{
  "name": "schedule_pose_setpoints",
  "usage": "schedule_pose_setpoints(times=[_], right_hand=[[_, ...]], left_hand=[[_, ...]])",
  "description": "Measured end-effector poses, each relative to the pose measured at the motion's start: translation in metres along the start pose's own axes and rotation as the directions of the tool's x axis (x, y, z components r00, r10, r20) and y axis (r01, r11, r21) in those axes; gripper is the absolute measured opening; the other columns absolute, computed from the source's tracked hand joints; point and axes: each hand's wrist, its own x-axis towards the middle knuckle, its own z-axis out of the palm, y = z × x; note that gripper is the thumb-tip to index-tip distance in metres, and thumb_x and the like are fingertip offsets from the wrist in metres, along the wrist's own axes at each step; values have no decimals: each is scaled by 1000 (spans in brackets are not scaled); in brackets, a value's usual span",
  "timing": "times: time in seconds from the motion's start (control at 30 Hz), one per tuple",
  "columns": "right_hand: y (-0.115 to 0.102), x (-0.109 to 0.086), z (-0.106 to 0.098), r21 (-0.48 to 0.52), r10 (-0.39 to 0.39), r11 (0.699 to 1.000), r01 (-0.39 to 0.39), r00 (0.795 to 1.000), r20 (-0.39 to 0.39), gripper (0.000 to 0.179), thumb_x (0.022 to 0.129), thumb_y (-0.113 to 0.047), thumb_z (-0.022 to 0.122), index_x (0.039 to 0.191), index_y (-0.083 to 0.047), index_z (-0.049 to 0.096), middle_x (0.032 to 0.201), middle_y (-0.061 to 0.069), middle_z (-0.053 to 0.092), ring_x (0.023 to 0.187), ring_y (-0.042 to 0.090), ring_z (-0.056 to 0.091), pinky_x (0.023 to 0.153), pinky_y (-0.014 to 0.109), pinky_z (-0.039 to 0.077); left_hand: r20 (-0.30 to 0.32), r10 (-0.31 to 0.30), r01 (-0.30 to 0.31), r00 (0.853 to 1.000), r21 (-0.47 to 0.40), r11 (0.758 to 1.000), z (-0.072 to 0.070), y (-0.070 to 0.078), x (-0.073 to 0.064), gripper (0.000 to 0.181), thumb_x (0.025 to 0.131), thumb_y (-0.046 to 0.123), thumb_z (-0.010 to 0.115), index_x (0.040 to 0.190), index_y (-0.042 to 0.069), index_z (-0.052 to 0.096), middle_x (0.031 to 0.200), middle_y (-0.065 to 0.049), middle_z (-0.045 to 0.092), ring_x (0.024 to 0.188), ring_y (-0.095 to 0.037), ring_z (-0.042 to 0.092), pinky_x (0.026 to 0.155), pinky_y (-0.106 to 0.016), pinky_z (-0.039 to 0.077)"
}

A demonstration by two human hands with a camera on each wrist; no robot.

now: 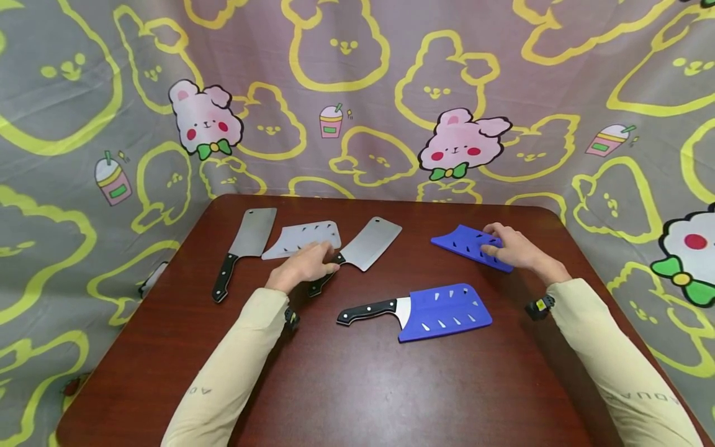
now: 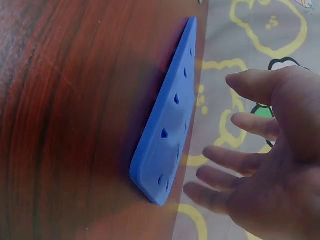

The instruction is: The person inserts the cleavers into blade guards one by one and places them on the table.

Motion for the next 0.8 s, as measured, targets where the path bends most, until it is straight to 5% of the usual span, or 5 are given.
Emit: schedule_pose_setpoints(times=[0.33,0.8], right_hand=[[9,6,5,-53,15,999,-11,998,60,68,96,-24,61,146,6,26,144,37,35,133,56,28,105,69,20],[21,4,8,-120,63,992,-46,988,138,76,96,-33,60,149,7,23,146,38,33,134,58,30,106,70,26]], left_hand=[[44,-55,53,998,28,998,1,3,2,49,94,37,65,131,8,50,127,-17,57,119,-32,55,99,-48,45],[80,-85,78,993,82,994,5,4,5,52,94,32,66,136,6,50,132,-17,58,120,-31,57,98,-48,47]])
